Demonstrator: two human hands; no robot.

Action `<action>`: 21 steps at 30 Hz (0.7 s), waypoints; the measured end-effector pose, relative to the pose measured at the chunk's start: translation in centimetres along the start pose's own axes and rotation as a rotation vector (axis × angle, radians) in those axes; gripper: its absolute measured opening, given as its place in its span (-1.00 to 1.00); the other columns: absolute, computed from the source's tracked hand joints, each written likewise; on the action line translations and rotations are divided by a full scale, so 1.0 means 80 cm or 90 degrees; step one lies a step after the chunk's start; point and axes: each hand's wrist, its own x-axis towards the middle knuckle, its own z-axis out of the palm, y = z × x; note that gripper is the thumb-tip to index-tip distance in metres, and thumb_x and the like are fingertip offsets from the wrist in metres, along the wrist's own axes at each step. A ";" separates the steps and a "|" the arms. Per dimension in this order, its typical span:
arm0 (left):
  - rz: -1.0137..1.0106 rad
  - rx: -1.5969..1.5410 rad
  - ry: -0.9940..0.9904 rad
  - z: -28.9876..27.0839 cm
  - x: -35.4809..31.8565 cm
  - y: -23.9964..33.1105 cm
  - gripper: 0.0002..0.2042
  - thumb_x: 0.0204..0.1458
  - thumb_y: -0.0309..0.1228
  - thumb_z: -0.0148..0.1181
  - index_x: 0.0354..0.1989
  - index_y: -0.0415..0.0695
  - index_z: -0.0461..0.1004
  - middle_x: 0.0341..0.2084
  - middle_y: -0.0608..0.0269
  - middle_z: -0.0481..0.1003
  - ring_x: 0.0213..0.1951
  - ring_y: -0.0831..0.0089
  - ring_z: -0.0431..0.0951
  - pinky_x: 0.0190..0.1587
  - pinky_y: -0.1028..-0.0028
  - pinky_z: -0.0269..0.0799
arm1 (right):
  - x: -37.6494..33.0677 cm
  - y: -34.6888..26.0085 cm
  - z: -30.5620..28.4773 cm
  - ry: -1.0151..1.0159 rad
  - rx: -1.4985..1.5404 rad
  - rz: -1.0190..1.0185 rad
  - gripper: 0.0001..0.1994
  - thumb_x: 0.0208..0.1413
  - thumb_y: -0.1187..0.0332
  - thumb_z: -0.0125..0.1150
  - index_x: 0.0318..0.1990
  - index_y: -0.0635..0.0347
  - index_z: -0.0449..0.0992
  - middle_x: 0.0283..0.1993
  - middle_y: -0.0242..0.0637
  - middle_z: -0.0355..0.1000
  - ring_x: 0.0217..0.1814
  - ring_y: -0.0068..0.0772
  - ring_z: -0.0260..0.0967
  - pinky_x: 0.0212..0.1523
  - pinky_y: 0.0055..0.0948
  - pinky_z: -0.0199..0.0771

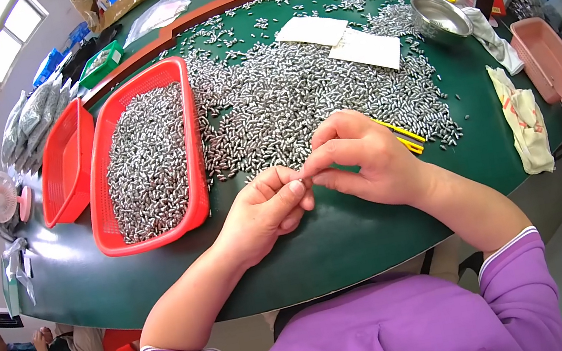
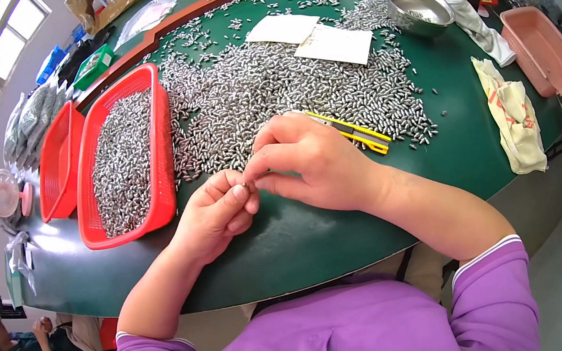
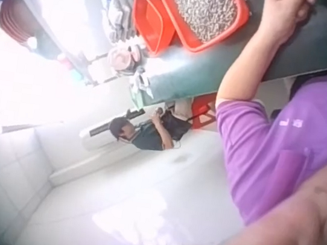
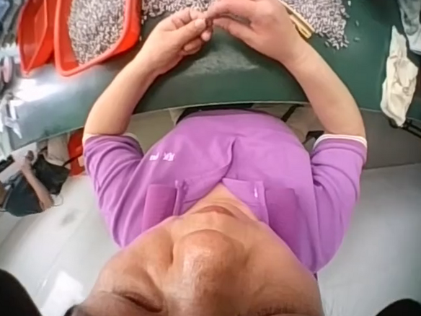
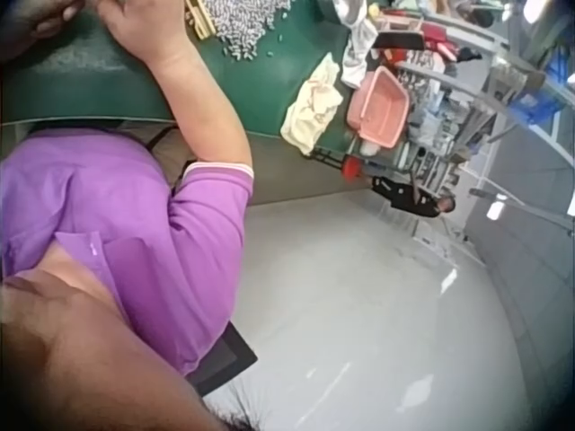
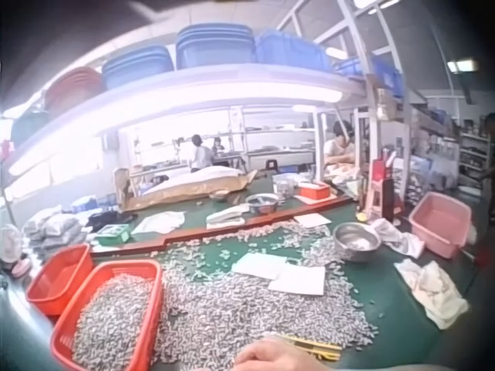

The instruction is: Manually sorting and inspecting small cylindrical metal components at a workbench in a factory.

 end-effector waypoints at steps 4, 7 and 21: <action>0.003 -0.001 0.008 0.000 0.000 0.002 -0.85 0.31 -0.37 -0.04 -0.11 -0.17 0.40 -0.39 0.32 0.45 -0.59 0.70 0.18 -0.56 0.68 0.05 | -0.001 0.004 -0.002 0.037 -0.094 0.062 -0.82 -0.12 0.49 0.37 -0.31 0.06 0.60 -0.27 -0.34 0.39 -0.19 -0.27 0.39 -0.15 -0.32 0.41; 0.022 0.009 0.040 0.001 0.003 0.004 -0.82 0.32 -0.35 -0.09 -0.10 -0.16 0.39 -0.41 0.32 0.41 -0.62 0.67 0.16 -0.57 0.68 0.07 | 0.000 0.009 -0.004 0.040 -0.152 0.084 -0.89 -0.11 0.47 0.32 -0.37 0.10 0.57 -0.26 -0.33 0.37 -0.16 -0.22 0.37 -0.12 -0.26 0.41; 0.024 -0.022 0.070 -0.002 0.001 0.003 -0.82 0.31 -0.37 -0.09 -0.11 -0.18 0.40 -0.41 0.27 0.41 -0.56 0.63 0.23 -0.56 0.66 0.08 | -0.015 0.011 0.002 -0.096 -0.209 0.112 -0.92 -0.11 0.37 0.35 -0.41 0.05 0.58 -0.29 -0.39 0.36 -0.16 -0.27 0.31 -0.10 -0.29 0.38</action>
